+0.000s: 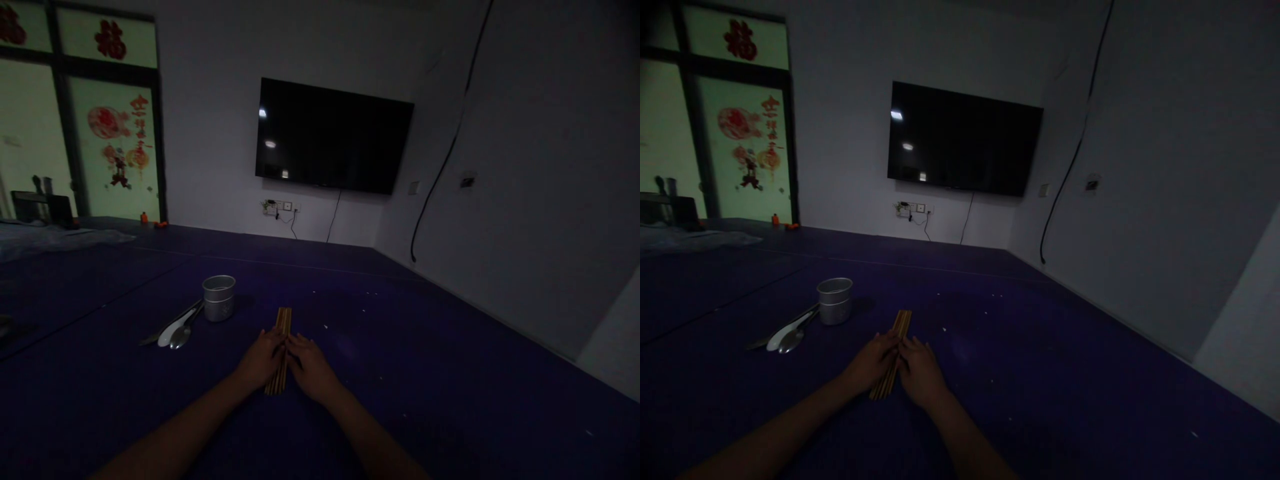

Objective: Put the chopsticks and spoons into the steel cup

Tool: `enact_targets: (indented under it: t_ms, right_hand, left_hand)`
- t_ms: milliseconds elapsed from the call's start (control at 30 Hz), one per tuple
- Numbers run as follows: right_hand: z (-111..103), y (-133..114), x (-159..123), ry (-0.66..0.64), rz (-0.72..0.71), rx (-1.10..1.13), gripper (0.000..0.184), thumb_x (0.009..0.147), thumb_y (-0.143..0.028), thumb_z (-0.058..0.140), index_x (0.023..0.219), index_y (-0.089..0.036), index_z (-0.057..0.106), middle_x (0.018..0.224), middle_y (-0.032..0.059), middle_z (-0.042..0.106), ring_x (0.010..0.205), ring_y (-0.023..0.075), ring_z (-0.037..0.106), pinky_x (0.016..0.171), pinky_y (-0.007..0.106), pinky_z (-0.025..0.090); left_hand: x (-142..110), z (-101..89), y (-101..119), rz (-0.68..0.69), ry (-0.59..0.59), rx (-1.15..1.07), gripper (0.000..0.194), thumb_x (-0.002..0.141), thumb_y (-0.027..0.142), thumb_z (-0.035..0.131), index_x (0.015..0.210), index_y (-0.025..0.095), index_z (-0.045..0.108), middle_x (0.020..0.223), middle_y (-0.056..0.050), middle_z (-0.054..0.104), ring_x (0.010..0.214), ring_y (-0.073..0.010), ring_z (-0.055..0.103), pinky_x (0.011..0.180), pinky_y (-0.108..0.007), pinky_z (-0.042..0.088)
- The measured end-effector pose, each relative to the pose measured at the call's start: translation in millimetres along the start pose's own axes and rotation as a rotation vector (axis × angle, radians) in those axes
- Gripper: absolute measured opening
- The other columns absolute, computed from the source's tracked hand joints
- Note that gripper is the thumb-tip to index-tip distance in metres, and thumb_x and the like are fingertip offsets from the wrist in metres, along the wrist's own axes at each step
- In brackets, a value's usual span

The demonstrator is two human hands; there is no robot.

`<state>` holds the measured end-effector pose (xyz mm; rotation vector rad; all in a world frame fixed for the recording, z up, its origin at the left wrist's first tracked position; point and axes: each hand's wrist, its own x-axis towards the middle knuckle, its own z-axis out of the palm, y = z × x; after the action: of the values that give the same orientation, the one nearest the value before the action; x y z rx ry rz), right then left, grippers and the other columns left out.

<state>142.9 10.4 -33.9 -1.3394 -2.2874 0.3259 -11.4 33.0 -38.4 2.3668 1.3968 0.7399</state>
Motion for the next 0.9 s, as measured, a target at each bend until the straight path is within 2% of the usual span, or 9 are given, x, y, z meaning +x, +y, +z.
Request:
enact_targets:
  t_ms: [400, 733, 900]
  right_hand:
    - [-6.3, -4.9, -1.7, -0.009, -0.031, -0.004, 0.045, 0.088, -0.018, 0.041, 0.131, -0.030, 0.047, 0.140, 0.0023, 0.044, 0.131, 0.0253, 0.034, 0.106, 0.051, 0.026]
    - [-6.4, -3.1, -0.5, -0.007, -0.077, 0.014, 0.048, 0.086, -0.013, 0.042, 0.130, -0.032, 0.049, 0.136, 0.0024, 0.049, 0.130, 0.0231, 0.037, 0.105, 0.049, 0.027]
    - [-4.0, -2.1, -1.4, -0.007, -0.059, 0.006, 0.047, 0.087, -0.016, 0.043, 0.131, -0.030, 0.048, 0.138, 0.0032, 0.046, 0.130, 0.0242, 0.037, 0.106, 0.050, 0.027]
  left_hand:
    - [0.9, 4.0, -3.0, 0.018, -0.034, 0.038, 0.044, 0.089, 0.015, 0.030, 0.129, 0.018, 0.048, 0.142, -0.011, 0.041, 0.134, -0.0196, 0.031, 0.111, -0.050, 0.018]
    - [0.2, 3.3, -3.2, 0.009, -0.024, 0.032, 0.045, 0.088, 0.016, 0.031, 0.128, 0.020, 0.049, 0.139, -0.010, 0.045, 0.133, -0.0195, 0.033, 0.111, -0.048, 0.019]
    - [0.2, 2.3, -3.2, 0.012, -0.040, 0.030, 0.046, 0.087, 0.016, 0.031, 0.130, 0.018, 0.048, 0.141, -0.010, 0.043, 0.134, -0.0192, 0.031, 0.111, -0.047, 0.019]
